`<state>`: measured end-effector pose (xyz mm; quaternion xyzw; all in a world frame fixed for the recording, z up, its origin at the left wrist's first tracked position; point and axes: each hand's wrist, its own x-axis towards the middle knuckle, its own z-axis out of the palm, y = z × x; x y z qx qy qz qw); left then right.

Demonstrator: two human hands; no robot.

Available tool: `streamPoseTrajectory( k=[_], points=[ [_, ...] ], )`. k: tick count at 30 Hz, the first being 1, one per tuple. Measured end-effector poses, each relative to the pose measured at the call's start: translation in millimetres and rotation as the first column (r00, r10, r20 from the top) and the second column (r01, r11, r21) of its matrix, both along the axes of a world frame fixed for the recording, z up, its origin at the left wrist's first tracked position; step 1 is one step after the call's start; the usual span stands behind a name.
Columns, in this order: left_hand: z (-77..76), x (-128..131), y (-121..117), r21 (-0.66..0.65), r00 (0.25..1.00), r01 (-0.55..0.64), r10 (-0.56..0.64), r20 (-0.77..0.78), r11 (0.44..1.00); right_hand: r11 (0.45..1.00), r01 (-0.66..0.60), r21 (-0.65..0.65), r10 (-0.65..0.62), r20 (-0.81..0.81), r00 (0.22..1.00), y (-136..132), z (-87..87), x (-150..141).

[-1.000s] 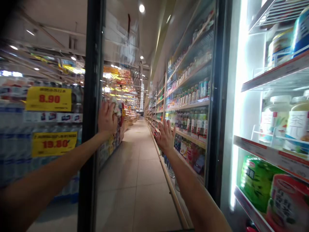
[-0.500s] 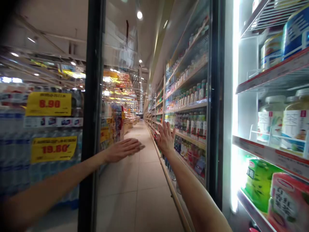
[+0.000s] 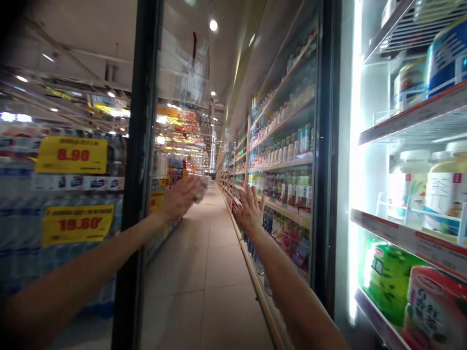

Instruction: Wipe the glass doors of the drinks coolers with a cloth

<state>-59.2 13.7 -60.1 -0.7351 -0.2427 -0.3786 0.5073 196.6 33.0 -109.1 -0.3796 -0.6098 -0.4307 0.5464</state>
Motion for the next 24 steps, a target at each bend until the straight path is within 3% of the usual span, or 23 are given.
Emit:
streamPoseTrajectory(
  k=[1,3,7,11,14,17,19,21,24],
  points=[
    [7.4,3,2,0.032,0.981,-0.001,-0.005,0.195,0.999,1.000,-0.024,0.009,0.024,-0.010,1.000,-2,1.7,-5],
    [17.8,13,6,0.056,0.930,0.014,-0.033,0.367,0.998,0.994,-0.102,0.023,0.102,0.017,0.995,-9,7.7,-20],
    [17.3,30,7,-0.037,0.965,0.093,-0.081,0.251,0.995,0.960,-0.268,-0.081,0.280,0.213,0.936,-24,26.7,-65],
    [14.4,1,-5,-0.070,0.994,0.028,-0.020,0.112,0.997,0.968,-0.220,-0.117,0.239,0.185,0.953,-30,48.8,-105],
    [16.0,-29,-13,-0.046,0.970,-0.106,0.113,0.216,0.993,0.982,-0.177,-0.067,0.184,0.124,0.975,-33,71.3,-133],
    [16.0,-40,-15,-0.047,0.933,-0.180,0.185,0.307,0.983,0.990,-0.142,-0.016,0.143,0.106,0.984,-32,95.1,-146],
    [14.6,-40,-15,-0.059,0.928,-0.207,0.215,0.305,0.977,0.994,-0.110,0.007,0.108,0.166,0.980,-27,104.7,-128],
    [12.6,-37,-14,-0.072,0.922,-0.218,0.230,0.313,0.973,0.998,-0.062,0.023,0.056,0.187,0.981,-19,107.2,-84],
    [9.2,-30,-12,-0.095,0.905,-0.205,0.225,0.362,0.974,0.997,0.028,0.077,-0.020,-0.102,0.995,-8,103.3,6]
  ],
)
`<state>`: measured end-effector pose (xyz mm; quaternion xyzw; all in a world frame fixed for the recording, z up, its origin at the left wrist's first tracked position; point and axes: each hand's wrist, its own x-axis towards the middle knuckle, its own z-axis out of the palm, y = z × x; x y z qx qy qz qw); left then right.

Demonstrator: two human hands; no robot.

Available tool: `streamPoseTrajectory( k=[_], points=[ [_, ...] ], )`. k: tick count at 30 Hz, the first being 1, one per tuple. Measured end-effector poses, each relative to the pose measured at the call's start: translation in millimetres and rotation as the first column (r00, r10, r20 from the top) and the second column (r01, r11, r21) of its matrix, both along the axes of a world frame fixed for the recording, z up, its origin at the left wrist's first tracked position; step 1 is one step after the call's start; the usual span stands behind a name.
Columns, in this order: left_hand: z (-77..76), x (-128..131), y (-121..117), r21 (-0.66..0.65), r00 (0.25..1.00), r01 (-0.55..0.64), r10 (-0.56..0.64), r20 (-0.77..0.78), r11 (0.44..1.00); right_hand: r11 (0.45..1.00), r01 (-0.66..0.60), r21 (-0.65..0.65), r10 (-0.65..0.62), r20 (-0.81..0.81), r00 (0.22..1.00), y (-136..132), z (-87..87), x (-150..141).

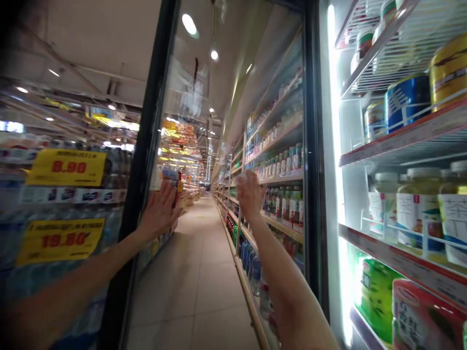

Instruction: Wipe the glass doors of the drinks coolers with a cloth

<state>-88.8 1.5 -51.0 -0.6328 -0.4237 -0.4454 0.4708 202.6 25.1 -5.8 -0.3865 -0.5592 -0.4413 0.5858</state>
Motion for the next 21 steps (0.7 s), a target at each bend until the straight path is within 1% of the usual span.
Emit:
streamPoseTrajectory(
  k=[1,2,3,4,5,6,7,8,9,10,11,12,13,14,15,16,17,18,19,20,21],
  points=[
    [-1.2,3,1,0.006,1.000,0.008,-0.008,0.028,1.000,0.999,0.012,0.038,-0.004,-0.191,0.982,2,-2.4,24],
    [-2.3,7,1,0.018,0.998,0.018,-0.019,0.059,1.000,0.998,0.026,0.053,-0.007,-0.341,0.940,4,-5.7,39],
    [-3.4,11,2,0.032,0.996,0.027,-0.030,0.086,0.999,0.998,0.034,0.051,-0.009,-0.428,0.904,4,-10.0,45],
    [-4.4,14,2,0.047,0.993,0.036,-0.041,0.108,0.998,0.999,0.035,0.036,-0.015,-0.447,0.894,4,-15.4,41],
    [-5.2,16,3,0.060,0.991,0.043,-0.050,0.123,0.997,0.999,0.032,0.012,-0.025,-0.386,0.922,3,-21.5,30],
    [-5.8,18,3,0.067,0.990,0.049,-0.057,0.129,0.997,1.000,0.027,-0.013,-0.030,-0.247,0.969,2,-27.9,13],
    [-6.3,19,3,0.068,0.990,0.052,-0.061,0.128,0.996,0.999,0.023,-0.031,-0.024,-0.046,0.999,2,-33.8,-5],
    [-6.7,19,4,0.067,0.990,0.053,-0.061,0.126,0.996,0.999,0.020,-0.042,-0.013,0.172,0.985,1,-38.7,-20],
    [-7.1,18,4,0.064,0.991,0.052,-0.060,0.123,0.997,0.999,0.021,-0.047,-0.003,0.349,0.937,2,-42.3,-28],
    [-7.6,17,4,0.061,0.991,0.050,-0.057,0.123,0.997,0.998,0.024,-0.050,0.000,0.445,0.896,2,-44.3,-27],
    [-8.3,16,3,0.057,0.991,0.048,-0.055,0.125,0.997,0.998,0.032,-0.054,-0.004,0.453,0.891,3,-44.6,-18],
    [-9.4,16,3,0.052,0.990,0.046,-0.053,0.129,0.998,0.997,0.040,-0.059,-0.016,0.366,0.930,4,-43.4,-1],
    [-11.0,17,3,0.047,0.990,0.045,-0.051,0.133,0.998,0.997,0.043,-0.060,-0.031,0.189,0.982,6,-41.1,21],
    [-13.2,19,2,0.044,0.989,0.046,-0.052,0.135,0.998,0.998,0.038,-0.054,-0.040,-0.038,0.998,7,-38.6,43],
    [-16.0,23,1,0.045,0.989,0.048,-0.054,0.138,0.998,0.999,0.028,-0.036,-0.036,-0.254,0.967,8,-36.7,61],
    [-19.5,27,0,0.050,0.988,0.052,-0.058,0.140,0.997,1.000,0.017,-0.014,-0.021,-0.416,0.909,8,-36.6,73],
    [-23.6,32,-1,0.056,0.989,0.056,-0.063,0.135,0.997,1.000,0.008,-0.001,-0.008,-0.504,0.864,7,-38.9,76],
    [-28.3,37,-1,0.058,0.990,0.061,-0.067,0.120,0.996,1.000,0.005,-0.004,-0.007,-0.511,0.860,6,-44.0,70],
    [-33.5,42,-2,0.055,0.993,0.067,-0.072,0.096,0.996,1.000,0.008,-0.024,-0.018,-0.435,0.900,5,-51.6,57],
    [-38.8,46,-2,0.049,0.995,0.072,-0.075,0.068,0.996,0.998,0.016,-0.053,-0.030,-0.278,0.960,3,-60.9,40],
    [-44.1,50,-2,0.041,0.996,0.075,-0.077,0.042,0.996,0.997,0.030,-0.078,-0.034,-0.053,0.998,2,-70.9,23]
  ],
)
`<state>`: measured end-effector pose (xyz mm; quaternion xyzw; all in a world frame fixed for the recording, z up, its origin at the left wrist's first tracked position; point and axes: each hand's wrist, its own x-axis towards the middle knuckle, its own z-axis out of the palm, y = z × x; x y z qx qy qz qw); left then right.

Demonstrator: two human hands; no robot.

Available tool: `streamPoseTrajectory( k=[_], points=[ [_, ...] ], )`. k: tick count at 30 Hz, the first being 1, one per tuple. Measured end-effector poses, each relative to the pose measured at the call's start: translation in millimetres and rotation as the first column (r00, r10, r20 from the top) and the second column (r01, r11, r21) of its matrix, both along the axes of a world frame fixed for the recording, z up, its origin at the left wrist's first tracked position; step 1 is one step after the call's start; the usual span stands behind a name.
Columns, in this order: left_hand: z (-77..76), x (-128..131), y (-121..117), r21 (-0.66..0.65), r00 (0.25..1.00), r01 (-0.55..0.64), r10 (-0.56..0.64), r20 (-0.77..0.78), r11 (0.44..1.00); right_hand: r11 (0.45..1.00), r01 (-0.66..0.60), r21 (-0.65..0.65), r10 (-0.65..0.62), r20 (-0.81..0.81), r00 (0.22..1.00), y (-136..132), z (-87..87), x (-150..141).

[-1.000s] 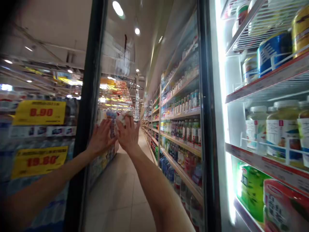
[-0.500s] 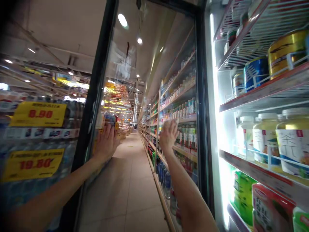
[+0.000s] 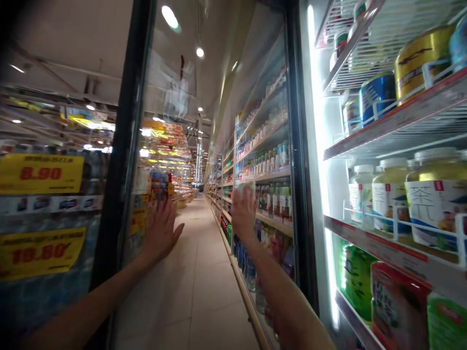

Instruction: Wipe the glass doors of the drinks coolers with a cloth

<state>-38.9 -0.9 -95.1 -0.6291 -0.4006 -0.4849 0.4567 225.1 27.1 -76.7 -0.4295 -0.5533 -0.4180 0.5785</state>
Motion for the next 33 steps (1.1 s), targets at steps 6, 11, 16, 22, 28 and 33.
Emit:
streamPoseTrajectory(
  k=[6,11,16,22,28,33],
  points=[
    [-18.4,6,-1,-0.011,0.999,-0.003,0.002,-0.052,1.000,1.000,0.009,-0.010,-0.007,0.214,0.977,-2,-26.0,11],
    [-24.5,16,-4,-0.050,1.000,-0.011,0.012,0.006,0.999,0.999,0.038,0.019,-0.031,-0.290,0.956,-3,-22.2,8],
    [-38.0,13,-7,-0.045,0.998,-0.003,0.000,-0.063,0.999,0.999,-0.030,-0.036,0.044,0.516,0.855,-8,-42.8,-27],
    [-57.1,19,-8,-0.043,0.999,0.030,-0.032,-0.035,0.999,0.992,0.115,0.060,-0.079,-0.417,0.905,-4,-37.8,39],
    [-69.4,29,-5,-0.063,0.999,-0.013,0.015,0.029,0.998,0.998,-0.056,-0.026,0.061,0.547,0.835,-12,-79.3,-32],
    [-90.9,29,-14,-0.131,0.999,-0.028,0.025,-0.026,0.991,0.997,0.058,-0.045,-0.065,-0.181,0.981,-11,-80.3,16]
  ],
)
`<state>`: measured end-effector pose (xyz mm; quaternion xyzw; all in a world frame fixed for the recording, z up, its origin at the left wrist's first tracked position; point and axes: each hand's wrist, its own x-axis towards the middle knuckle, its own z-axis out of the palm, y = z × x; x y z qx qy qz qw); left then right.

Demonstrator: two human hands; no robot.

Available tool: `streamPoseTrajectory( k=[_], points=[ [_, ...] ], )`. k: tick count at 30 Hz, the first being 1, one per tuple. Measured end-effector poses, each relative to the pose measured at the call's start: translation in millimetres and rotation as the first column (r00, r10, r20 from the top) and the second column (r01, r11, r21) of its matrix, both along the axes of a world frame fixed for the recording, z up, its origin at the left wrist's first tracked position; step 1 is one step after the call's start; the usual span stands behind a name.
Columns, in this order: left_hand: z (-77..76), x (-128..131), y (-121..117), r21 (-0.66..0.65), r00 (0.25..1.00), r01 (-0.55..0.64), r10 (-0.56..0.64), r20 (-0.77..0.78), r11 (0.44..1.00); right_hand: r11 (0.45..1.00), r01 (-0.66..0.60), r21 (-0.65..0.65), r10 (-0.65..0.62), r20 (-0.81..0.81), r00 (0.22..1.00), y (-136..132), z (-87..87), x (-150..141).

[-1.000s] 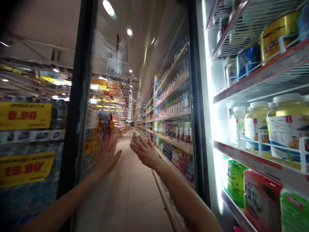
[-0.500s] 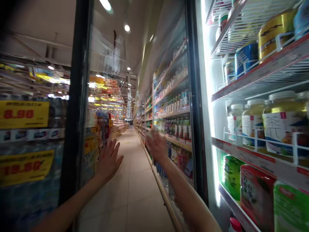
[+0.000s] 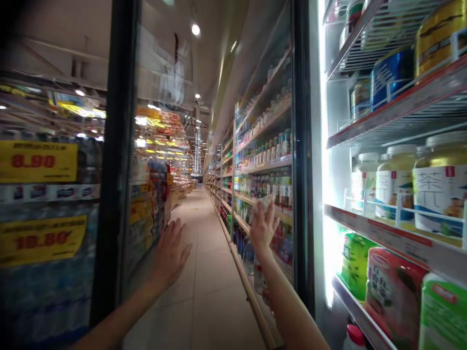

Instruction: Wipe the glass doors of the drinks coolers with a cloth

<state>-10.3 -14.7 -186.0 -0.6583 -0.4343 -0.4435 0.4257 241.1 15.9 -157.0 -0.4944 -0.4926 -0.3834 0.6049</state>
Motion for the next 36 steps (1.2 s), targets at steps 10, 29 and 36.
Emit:
streamPoseTrajectory(
  k=[10,29,36],
  points=[
    [-35.7,11,2,-0.016,0.996,-0.024,0.023,-0.082,1.000,0.996,-0.028,-0.081,0.063,0.472,0.879,1,-27.7,-12],
    [-62.9,7,-5,-0.051,0.990,-0.068,0.062,-0.126,0.996,0.994,-0.009,-0.106,0.012,0.029,1.000,-3,-55.9,-19],
    [-61.9,6,-10,-0.119,0.991,-0.057,0.043,-0.124,0.991,0.993,-0.009,-0.115,0.029,0.166,0.986,-3,-72.2,-5]
  ],
)
